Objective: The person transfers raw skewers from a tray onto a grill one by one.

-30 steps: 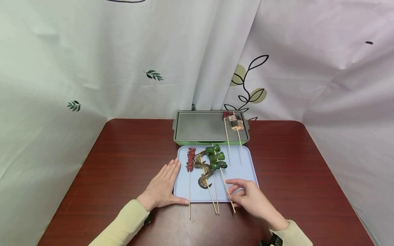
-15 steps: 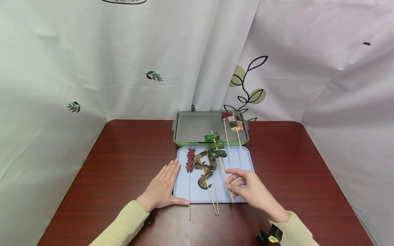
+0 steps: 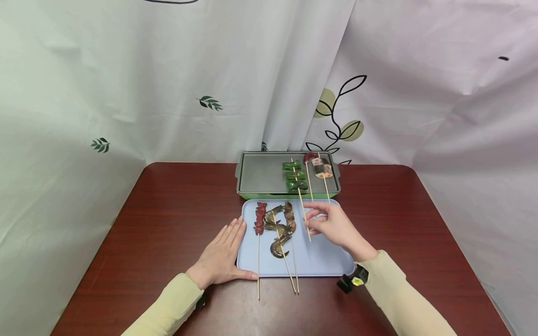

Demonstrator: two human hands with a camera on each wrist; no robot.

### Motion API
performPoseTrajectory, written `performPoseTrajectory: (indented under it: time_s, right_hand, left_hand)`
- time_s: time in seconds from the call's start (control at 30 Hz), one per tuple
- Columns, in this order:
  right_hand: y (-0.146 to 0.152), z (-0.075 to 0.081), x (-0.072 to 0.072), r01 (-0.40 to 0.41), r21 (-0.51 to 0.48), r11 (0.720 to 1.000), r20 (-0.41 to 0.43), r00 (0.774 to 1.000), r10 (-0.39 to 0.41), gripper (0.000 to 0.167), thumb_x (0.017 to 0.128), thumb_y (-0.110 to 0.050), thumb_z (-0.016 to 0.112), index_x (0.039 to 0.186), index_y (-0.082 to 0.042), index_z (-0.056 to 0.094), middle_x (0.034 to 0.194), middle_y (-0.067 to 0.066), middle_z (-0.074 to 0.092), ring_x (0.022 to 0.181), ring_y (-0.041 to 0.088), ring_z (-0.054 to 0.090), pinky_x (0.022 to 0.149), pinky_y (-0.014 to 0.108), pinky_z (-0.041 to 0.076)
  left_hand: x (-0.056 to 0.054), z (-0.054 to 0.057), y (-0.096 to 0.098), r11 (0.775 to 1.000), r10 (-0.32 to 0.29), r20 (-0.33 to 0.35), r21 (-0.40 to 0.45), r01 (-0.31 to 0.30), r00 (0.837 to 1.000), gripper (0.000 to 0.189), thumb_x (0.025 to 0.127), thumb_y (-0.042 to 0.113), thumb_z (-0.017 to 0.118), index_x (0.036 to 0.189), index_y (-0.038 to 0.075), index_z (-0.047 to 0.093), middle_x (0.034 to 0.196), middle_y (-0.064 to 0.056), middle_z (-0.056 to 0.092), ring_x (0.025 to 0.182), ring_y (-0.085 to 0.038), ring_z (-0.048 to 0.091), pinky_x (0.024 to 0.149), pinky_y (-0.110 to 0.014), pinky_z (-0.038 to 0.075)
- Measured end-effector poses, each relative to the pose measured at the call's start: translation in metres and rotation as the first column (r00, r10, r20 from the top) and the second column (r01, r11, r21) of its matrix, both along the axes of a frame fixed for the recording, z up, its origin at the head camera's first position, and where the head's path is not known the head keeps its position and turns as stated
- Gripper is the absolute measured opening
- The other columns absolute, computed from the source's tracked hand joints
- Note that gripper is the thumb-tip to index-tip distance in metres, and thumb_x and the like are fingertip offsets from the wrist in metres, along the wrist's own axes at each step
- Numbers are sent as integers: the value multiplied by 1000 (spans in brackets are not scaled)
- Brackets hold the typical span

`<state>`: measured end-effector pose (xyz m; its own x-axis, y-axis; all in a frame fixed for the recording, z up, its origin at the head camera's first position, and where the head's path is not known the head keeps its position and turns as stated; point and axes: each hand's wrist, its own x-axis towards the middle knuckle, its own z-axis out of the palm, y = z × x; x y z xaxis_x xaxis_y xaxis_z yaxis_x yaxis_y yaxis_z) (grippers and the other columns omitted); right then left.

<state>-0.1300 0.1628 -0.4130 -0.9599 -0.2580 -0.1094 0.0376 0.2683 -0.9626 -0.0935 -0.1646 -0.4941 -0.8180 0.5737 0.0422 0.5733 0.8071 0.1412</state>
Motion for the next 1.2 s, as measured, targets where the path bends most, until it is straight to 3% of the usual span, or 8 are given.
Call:
performPoseTrajectory:
  time_s: [0.13, 0.37, 0.47, 0.73, 0.93, 1.1, 1.2]
  right_hand:
    - [-6, -2, -18, 39, 19, 999, 24, 999, -40, 50, 89, 10, 69, 137, 12, 56, 96, 18, 68, 76, 31, 72, 68, 39, 62]
    - [-13, -1, -42, 71, 14, 997, 71, 995, -72, 48, 92, 8, 67, 139, 10, 55, 99, 23, 68, 89, 40, 71, 71, 37, 62]
    - [-12, -2, -47, 81, 26, 996, 96, 992, -83, 47, 94, 7, 66, 139, 10, 55, 100, 24, 69, 88, 37, 71, 76, 42, 61]
    - [-11, 0, -52, 85, 94, 992, 116, 989, -95, 46, 95, 5, 65, 140, 7, 55, 105, 27, 69, 75, 23, 71, 81, 48, 59]
    - [-12, 1, -51, 83, 146, 986, 99, 990, -98, 46, 95, 3, 66, 140, 5, 56, 101, 23, 71, 76, 24, 72, 81, 48, 59]
    - [-11, 1, -49, 70, 206, 976, 40, 996, -80, 46, 94, 1, 68, 139, 5, 57, 94, 13, 73, 77, 25, 73, 78, 46, 61]
    - [-11, 3, -47, 75, 289, 954, -28, 997, -70, 46, 93, -6, 73, 137, 3, 61, 91, 7, 74, 74, 22, 73, 71, 42, 60]
  left_hand:
    - [0, 0, 0, 1000, -5, -8, 2, 5, 1000, 134, 72, 93, 53, 157, -9, 26, 164, -25, 20, 151, -37, 19, 121, -48, 20]
    - [0, -1, -1, 1000, -1, -17, 8, 1, 1000, 134, 72, 93, 53, 156, -9, 27, 164, -25, 20, 151, -37, 20, 121, -47, 20]
    - [0, -1, 0, 1000, 2, 1, -12, -2, 1000, 135, 72, 93, 52, 157, -9, 25, 164, -25, 19, 152, -37, 19, 121, -47, 20]
    - [-1, 4, 1, 998, 7, 20, -58, -6, 1000, 135, 73, 94, 50, 158, -8, 24, 165, -24, 17, 152, -36, 15, 122, -47, 17]
    - [-1, 5, 1, 999, 11, 25, -48, -10, 1000, 135, 72, 94, 51, 158, -8, 24, 165, -24, 18, 152, -36, 15, 122, -47, 17]
    - [-1, 3, 1, 999, 10, 19, -32, -9, 1000, 135, 72, 93, 53, 157, -8, 24, 165, -24, 17, 152, -36, 17, 122, -47, 19]
    - [0, 2, 1, 1000, 7, 8, -21, -7, 1000, 135, 73, 93, 53, 157, -9, 25, 165, -24, 18, 152, -36, 18, 121, -48, 19]
